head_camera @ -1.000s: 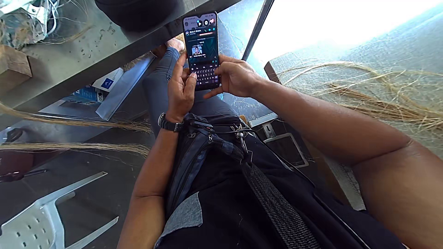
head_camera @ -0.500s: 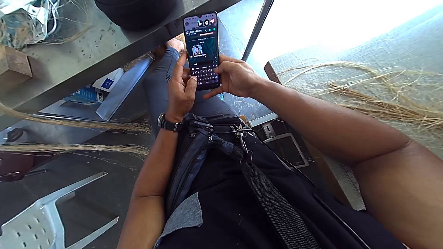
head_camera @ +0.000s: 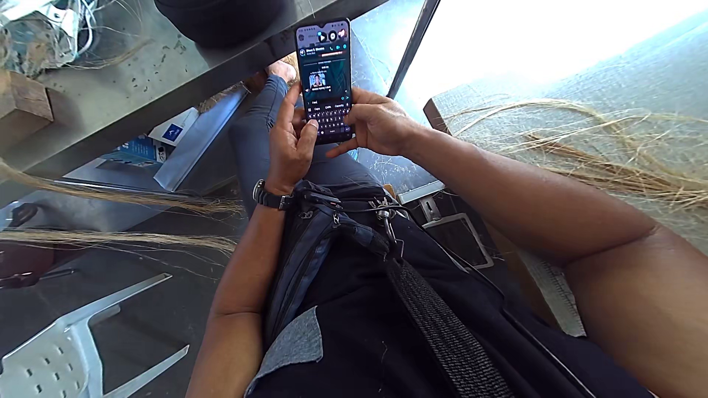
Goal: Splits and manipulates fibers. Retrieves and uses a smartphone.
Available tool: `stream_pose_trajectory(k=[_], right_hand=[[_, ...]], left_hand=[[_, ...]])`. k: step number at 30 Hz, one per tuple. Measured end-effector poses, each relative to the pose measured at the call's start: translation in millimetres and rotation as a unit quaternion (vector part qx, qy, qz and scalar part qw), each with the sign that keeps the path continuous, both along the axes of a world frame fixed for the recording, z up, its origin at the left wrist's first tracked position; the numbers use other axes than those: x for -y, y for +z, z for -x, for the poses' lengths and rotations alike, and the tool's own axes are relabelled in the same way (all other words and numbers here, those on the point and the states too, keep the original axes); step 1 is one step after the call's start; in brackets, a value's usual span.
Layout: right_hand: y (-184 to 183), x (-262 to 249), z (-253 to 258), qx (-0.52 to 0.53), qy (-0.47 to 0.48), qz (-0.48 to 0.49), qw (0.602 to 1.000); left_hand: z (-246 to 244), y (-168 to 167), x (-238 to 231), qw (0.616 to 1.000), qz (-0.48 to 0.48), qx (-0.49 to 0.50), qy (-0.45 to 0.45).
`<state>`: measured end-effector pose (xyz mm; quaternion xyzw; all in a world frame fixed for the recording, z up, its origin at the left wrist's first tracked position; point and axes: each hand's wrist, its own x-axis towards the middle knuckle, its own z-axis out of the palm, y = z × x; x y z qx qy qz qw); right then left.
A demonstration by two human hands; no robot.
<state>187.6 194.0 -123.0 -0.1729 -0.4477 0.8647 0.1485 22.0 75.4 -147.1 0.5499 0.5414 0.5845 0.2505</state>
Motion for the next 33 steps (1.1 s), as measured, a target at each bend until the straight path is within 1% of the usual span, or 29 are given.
stream_pose_trajectory(k=[8, 14, 33], right_hand=[[-0.2, 0.4, -0.7, -0.005, 0.001, -0.023, 1.0], [-1.3, -0.2, -0.4, -0.008, 0.001, -0.019, 1.0], [-2.9, -0.6, -0.6, -0.006, 0.005, -0.022, 1.0]], left_hand=[[-0.4, 0.3, -0.4, 1.0, 0.001, -0.001, 0.001], [-1.3, -0.1, -0.6, 1.0, -0.007, 0.01, -0.005], [-0.2, -1.7, -0.1, 1.0, -0.004, 0.0, 0.002]])
